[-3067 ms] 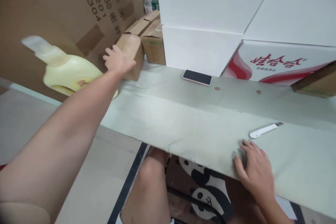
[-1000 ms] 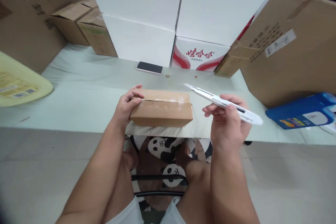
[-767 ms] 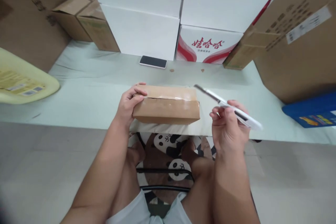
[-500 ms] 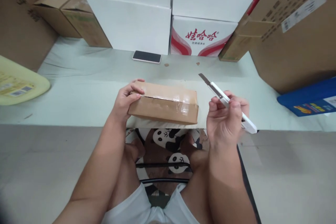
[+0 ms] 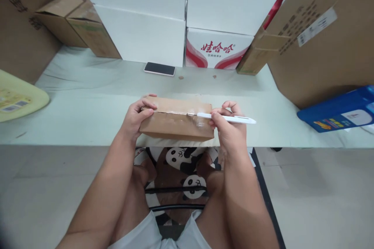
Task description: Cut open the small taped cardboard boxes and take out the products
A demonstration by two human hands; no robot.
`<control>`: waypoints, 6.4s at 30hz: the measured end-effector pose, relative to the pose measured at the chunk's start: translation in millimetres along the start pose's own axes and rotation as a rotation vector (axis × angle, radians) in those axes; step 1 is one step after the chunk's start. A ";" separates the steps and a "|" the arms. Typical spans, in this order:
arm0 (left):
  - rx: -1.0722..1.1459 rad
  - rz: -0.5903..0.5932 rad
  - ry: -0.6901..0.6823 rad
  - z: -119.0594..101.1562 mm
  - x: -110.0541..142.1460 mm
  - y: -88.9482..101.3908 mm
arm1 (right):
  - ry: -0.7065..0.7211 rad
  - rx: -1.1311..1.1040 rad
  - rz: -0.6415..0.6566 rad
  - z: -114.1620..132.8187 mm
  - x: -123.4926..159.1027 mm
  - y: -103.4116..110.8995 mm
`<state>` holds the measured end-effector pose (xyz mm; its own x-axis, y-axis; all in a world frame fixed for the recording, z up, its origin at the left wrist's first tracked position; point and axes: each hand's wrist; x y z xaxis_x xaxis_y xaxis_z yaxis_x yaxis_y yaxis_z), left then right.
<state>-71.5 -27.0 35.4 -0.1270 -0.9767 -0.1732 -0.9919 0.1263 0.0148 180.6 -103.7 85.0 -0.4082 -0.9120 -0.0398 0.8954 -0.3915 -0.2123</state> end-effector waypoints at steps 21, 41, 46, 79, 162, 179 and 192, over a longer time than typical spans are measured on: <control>0.065 -0.036 0.021 7.6 -8.9 6.0 | 0.054 -0.169 -0.076 3.3 -18.9 45.5; 0.052 -0.047 -0.021 8.7 -4.1 0.7 | 0.114 -0.014 0.151 -5.2 -6.6 31.1; 0.029 -0.031 -0.028 9.5 -4.9 -0.2 | 0.099 0.130 0.247 9.9 -12.9 38.4; 0.157 -0.011 0.004 16.6 -2.5 -7.9 | 0.325 0.245 0.118 -1.6 13.6 30.2; 0.246 -0.136 -0.057 27.5 1.2 -3.9 | 0.201 0.634 -0.158 -70.0 -46.1 59.6; 0.279 -0.087 -0.201 -3.2 4.9 -6.2 | 0.602 0.347 -0.001 -63.1 2.7 31.1; -0.386 1.053 -0.095 -126.2 -55.7 -98.9 | 0.543 0.328 0.047 -53.3 2.1 39.3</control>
<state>32.7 -7.1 167.9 -0.9176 -0.3962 0.0314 -0.3292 0.8018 0.4988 205.5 -114.5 24.5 -0.3224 -0.7706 -0.5498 0.8873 -0.4483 0.1081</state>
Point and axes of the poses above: each hand's wrist, its own x-axis away from the middle knuckle, its own y-axis out of the back of the hand, z = x × y, and after that the axes turned 1 degree about -x, right-handed
